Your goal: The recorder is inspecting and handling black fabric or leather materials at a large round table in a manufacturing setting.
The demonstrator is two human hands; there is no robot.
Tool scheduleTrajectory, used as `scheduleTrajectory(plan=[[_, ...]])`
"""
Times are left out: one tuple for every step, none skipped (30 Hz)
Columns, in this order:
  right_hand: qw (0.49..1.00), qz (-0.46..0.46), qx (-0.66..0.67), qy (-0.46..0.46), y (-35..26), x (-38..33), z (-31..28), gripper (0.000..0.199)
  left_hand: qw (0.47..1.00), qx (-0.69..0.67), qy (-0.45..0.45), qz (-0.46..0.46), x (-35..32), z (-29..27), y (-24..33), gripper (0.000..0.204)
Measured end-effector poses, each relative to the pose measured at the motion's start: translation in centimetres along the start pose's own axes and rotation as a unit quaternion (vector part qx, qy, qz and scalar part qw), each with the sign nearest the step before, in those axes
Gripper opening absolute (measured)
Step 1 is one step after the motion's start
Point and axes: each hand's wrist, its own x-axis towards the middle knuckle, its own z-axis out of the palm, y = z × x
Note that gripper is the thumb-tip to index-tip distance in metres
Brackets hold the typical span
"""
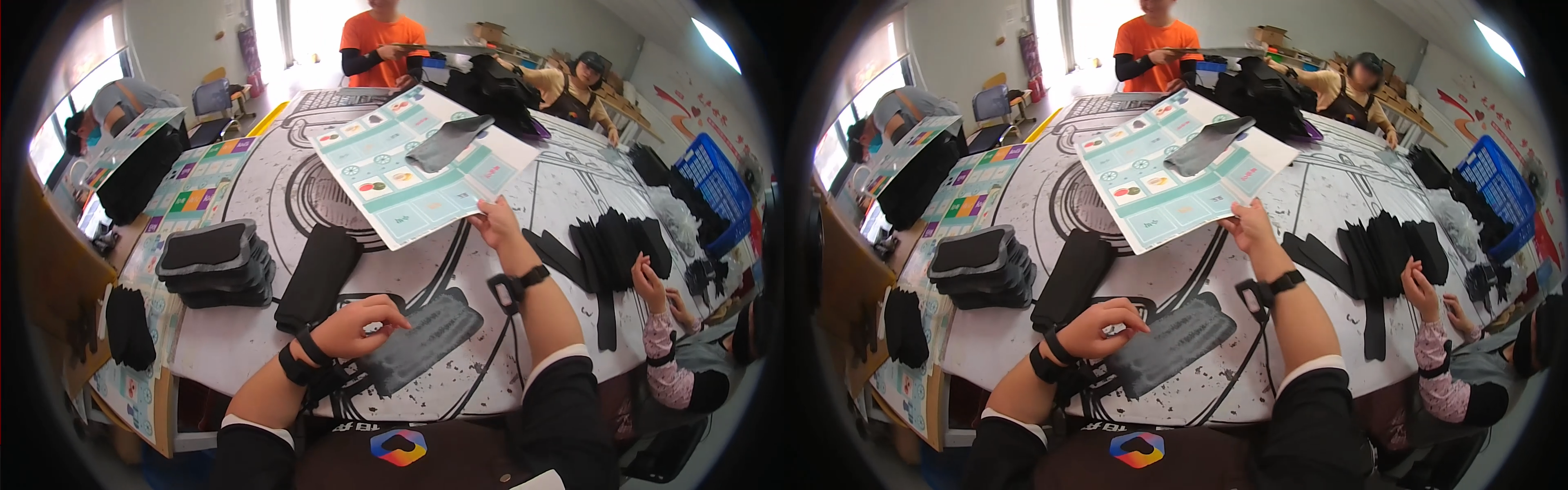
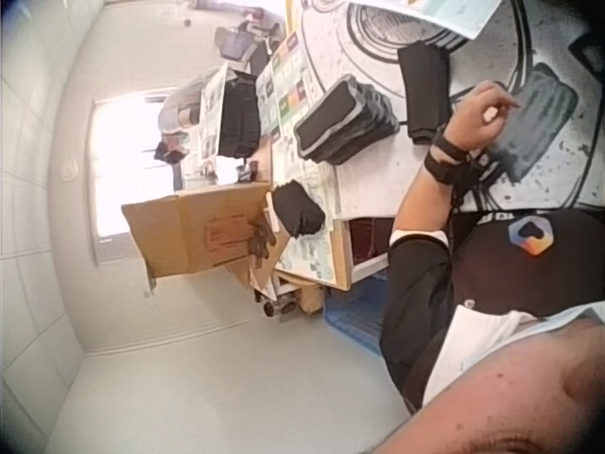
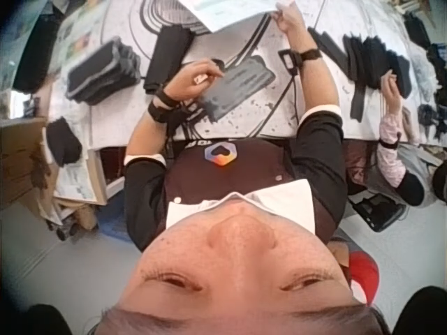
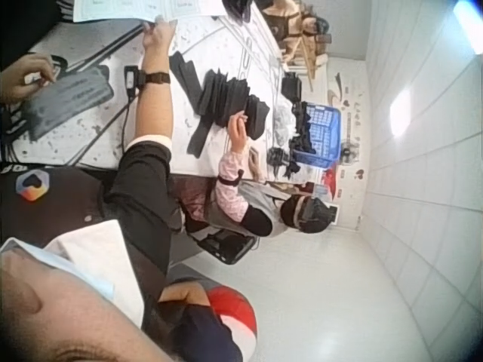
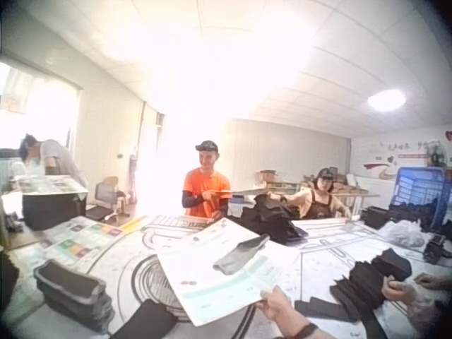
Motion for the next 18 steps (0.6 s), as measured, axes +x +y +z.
scheduleTrajectory(plan=[[1.0, -0.014, 0.007, 0.011, -1.1, -1.3, -1.4, 0.034, 1.0, 0.011, 0.011, -0.004, 0.0, 0.0, 0.0, 0.024], [0.999, -0.028, 0.013, 0.019, -2.2, -2.7, -2.9, 0.033, 0.999, 0.021, 0.022, -0.008, 0.1, 0.1, -0.1, 0.024], [0.998, -0.044, 0.029, 0.04, -3.3, -4.1, -4.3, 0.033, 0.999, 0.022, 0.031, -0.009, 0.2, 0.0, -0.2, 0.024], [0.996, -0.062, 0.046, 0.055, -4.4, -5.4, -5.8, 0.033, 0.999, 0.022, 0.042, -0.009, 0.2, 0.0, -0.2, 0.024], [0.993, -0.079, 0.065, 0.06, -5.5, -6.7, -7.1, 0.032, 0.998, 0.023, 0.055, -0.008, 0.2, 0.0, -0.3, 0.024], [0.99, -0.097, 0.067, 0.082, -6.5, -7.8, -8.4, 0.032, 0.998, 0.026, 0.061, -0.009, 0.3, -0.1, -0.5, 0.024], [0.986, -0.115, 0.072, 0.095, -7.4, -9.0, -9.6, 0.032, 0.997, 0.03, 0.066, -0.007, 0.3, -0.1, -0.6, 0.024], [0.98, -0.136, 0.073, 0.126, -8.0, -9.8, -10.6, 0.031, 0.997, 0.035, 0.07, -0.006, 0.3, -0.1, -0.7, 0.024], [0.975, -0.154, 0.099, 0.124, -8.4, -10.4, -11.4, 0.032, 0.997, 0.039, 0.071, -0.003, 0.3, -0.1, -0.8, 0.024], [0.967, -0.175, 0.12, 0.141, -8.7, -10.9, -12.1, 0.032, 0.996, 0.044, 0.075, 0.006, 0.4, -0.1, -0.9, 0.025], [0.957, -0.196, 0.139, 0.161, -8.9, -11.5, -12.7, 0.032, 0.996, 0.044, 0.077, 0.007, 0.5, 0.0, -0.9, 0.024], [0.948, -0.211, 0.141, 0.193, -8.9, -11.8, -13.1, 0.034, 0.996, 0.045, 0.079, 0.01, 0.5, 0.1, -1.0, 0.024], [0.944, -0.221, 0.151, 0.195, -8.8, -12.1, -13.5, 0.035, 0.995, 0.048, 0.081, 0.013, 0.6, 0.1, -1.0, 0.024], [0.937, -0.231, 0.158, 0.207, -8.7, -12.3, -13.7, 0.036, 0.995, 0.056, 0.084, 0.013, 0.7, 0.2, -1.0, 0.024], [0.93, -0.24, 0.158, 0.231, -8.6, -12.5, -13.9, 0.036, 0.995, 0.053, 0.083, 0.011, 0.7, 0.2, -1.0, 0.024], [0.925, -0.244, 0.175, 0.232, -8.5, -12.7, -14.0, 0.035, 0.995, 0.05, 0.082, 0.005, 0.7, 0.2, -0.9, 0.023], [0.919, -0.247, 0.186, 0.244, -8.5, -12.8, -14.1, 0.034, 0.996, 0.047, 0.082, -0.001, 0.7, 0.2, -0.9, 0.023], [0.913, -0.25, 0.191, 0.259, -8.5, -12.8, -14.2, 0.033, 0.996, 0.048, 0.081, 0.0, 0.7, 0.2, -0.9, 0.023]])
